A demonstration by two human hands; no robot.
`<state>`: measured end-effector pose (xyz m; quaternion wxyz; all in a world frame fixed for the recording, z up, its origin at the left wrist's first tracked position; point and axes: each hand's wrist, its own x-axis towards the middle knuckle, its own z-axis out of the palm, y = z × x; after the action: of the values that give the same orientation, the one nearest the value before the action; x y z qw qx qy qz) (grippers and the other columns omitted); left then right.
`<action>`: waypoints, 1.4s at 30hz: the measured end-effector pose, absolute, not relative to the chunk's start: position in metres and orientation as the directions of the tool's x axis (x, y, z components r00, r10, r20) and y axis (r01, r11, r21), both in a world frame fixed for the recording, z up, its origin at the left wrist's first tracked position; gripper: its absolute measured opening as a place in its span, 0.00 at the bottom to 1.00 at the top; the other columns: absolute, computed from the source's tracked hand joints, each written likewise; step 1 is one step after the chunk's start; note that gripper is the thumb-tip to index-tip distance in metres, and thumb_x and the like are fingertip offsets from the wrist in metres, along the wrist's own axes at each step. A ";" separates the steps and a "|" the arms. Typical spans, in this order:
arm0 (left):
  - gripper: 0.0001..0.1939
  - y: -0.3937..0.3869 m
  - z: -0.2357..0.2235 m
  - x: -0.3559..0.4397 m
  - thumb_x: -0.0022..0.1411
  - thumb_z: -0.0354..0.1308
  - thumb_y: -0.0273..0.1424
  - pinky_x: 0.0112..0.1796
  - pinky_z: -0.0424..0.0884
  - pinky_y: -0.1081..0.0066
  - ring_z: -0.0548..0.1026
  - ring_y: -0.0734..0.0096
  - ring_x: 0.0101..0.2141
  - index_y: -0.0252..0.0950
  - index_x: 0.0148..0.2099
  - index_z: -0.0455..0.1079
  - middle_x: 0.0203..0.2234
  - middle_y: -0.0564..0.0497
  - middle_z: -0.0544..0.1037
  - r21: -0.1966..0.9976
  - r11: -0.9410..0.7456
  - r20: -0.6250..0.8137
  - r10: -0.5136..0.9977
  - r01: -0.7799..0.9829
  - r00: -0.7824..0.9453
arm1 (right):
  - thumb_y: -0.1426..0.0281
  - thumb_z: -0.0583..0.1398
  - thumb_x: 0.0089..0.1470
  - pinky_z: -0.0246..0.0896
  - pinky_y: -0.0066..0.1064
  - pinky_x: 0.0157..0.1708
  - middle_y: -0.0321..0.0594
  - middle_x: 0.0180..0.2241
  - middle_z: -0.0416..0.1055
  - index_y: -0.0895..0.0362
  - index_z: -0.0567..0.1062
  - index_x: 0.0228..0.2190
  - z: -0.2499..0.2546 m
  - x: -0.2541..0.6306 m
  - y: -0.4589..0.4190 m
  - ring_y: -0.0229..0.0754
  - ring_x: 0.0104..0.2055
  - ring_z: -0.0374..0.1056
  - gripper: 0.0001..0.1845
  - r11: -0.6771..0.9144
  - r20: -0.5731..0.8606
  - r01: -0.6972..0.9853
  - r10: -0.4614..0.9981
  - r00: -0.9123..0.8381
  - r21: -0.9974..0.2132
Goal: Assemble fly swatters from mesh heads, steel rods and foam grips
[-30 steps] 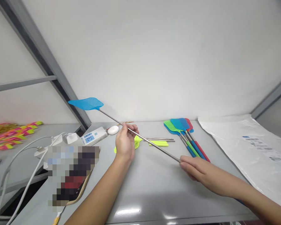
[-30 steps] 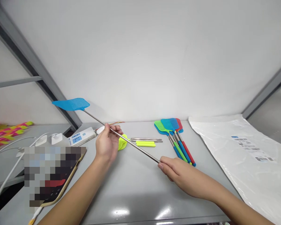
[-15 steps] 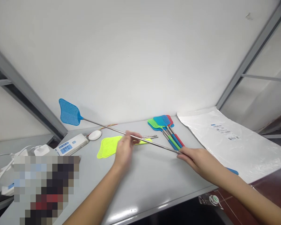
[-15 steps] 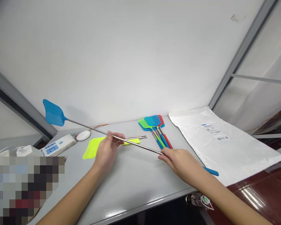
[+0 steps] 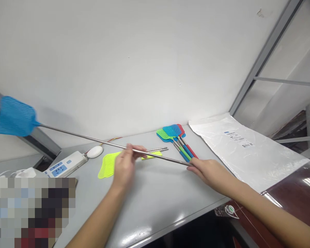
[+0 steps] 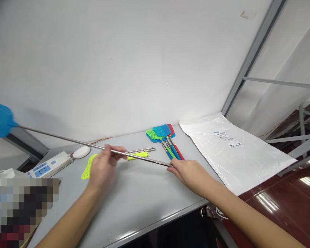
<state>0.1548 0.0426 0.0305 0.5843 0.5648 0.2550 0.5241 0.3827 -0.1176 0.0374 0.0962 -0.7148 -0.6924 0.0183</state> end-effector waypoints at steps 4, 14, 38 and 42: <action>0.20 0.055 0.037 0.147 0.64 0.53 0.43 0.35 0.72 0.66 0.74 0.68 0.30 0.32 0.32 0.74 0.30 0.46 0.77 0.913 -0.197 0.296 0.922 -0.357 0.248 | 0.58 0.44 0.66 0.48 0.29 0.24 0.35 0.28 0.73 0.52 0.66 0.35 0.024 0.405 -0.133 0.42 0.27 0.69 0.17 -0.019 0.138 0.990 0.990 0.039 -0.138; 0.20 0.070 0.043 0.142 0.64 0.53 0.41 0.29 0.74 0.71 0.74 0.70 0.30 0.32 0.28 0.73 0.26 0.48 0.75 0.876 -0.246 0.313 0.944 -0.414 0.103 | 0.59 0.44 0.66 0.47 0.30 0.24 0.33 0.23 0.69 0.53 0.63 0.30 -0.003 0.439 -0.161 0.40 0.24 0.66 0.17 -0.022 0.197 1.000 0.980 0.025 -0.017; 0.21 0.046 0.030 0.161 0.65 0.50 0.44 0.48 0.69 0.58 0.73 0.57 0.47 0.34 0.32 0.74 0.34 0.43 0.79 0.947 -0.071 0.204 0.886 -0.313 0.416 | 0.60 0.47 0.65 0.48 0.29 0.20 0.30 0.19 0.67 0.53 0.63 0.28 -0.051 0.446 -0.179 0.38 0.20 0.65 0.16 -0.085 0.350 0.996 0.932 0.094 -0.041; 0.22 0.033 0.025 0.168 0.66 0.48 0.45 0.53 0.64 0.53 0.72 0.54 0.50 0.34 0.35 0.75 0.42 0.40 0.79 0.976 -0.075 0.183 0.796 -0.205 0.577 | 0.59 0.45 0.65 0.46 0.30 0.19 0.30 0.16 0.66 0.53 0.62 0.26 -0.041 0.424 -0.169 0.38 0.17 0.64 0.18 -0.038 0.403 0.999 0.915 0.025 0.025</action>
<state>0.1680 0.0330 0.0249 0.6366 0.6189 0.2387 0.3933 0.4237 -0.1686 -0.0408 0.1339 -0.7031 -0.6805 -0.1570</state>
